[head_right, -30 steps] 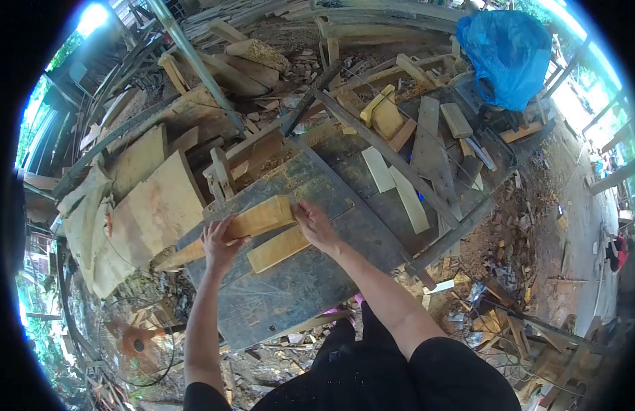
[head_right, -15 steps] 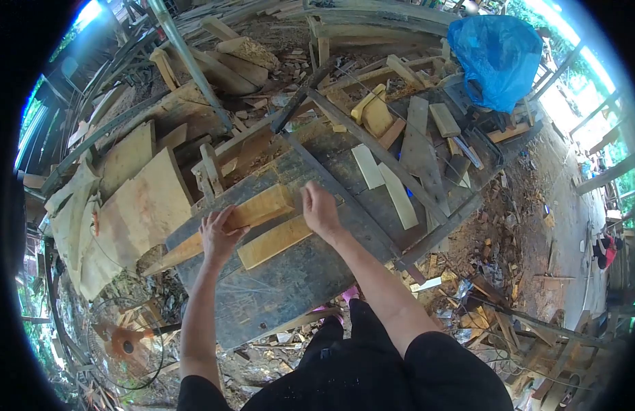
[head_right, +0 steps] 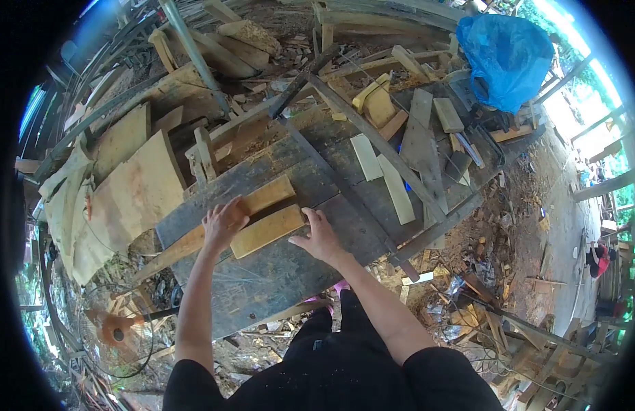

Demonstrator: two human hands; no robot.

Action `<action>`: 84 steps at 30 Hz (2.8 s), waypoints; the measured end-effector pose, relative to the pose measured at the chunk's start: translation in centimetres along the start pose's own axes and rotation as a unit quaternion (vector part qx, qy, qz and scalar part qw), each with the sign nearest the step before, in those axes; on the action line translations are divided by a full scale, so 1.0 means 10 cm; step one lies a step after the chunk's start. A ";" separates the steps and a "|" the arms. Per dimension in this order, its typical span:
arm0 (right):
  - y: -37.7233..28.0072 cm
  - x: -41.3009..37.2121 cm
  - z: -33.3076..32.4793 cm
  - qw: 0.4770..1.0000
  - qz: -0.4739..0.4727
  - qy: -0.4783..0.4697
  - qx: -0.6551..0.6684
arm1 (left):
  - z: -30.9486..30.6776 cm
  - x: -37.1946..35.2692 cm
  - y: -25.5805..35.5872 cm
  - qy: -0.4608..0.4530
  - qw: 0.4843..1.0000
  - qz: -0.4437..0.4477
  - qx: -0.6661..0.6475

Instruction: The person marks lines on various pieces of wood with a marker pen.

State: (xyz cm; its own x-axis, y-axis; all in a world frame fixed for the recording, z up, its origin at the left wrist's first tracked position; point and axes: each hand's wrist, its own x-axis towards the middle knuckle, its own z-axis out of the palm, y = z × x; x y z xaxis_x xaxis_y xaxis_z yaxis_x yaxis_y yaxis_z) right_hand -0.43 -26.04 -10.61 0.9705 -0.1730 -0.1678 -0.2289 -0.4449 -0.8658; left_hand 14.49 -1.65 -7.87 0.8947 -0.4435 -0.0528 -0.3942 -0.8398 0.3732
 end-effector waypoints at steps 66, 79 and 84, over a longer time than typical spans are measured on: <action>-0.13 -0.57 0.02 0.926 -0.162 -0.089 -0.329 | 1.04 -0.79 -0.08 0.271 0.666 -0.373 -0.586; 0.34 -1.29 -0.41 0.929 -0.015 0.005 -0.370 | 0.64 0.48 0.74 0.258 0.605 -0.702 -0.274; 0.27 -1.27 -0.37 0.932 -0.047 0.057 -0.356 | 0.36 0.19 1.06 0.297 0.595 -0.696 -0.271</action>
State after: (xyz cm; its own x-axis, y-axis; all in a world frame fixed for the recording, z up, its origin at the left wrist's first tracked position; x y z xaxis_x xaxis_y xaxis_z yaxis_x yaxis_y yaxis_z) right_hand -13.65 -28.32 -9.02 0.9839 -0.1773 -0.0207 -0.1739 -0.9257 -0.3360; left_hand 11.20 -12.53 -7.29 0.2555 0.8876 -0.3834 0.7973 0.0309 0.6028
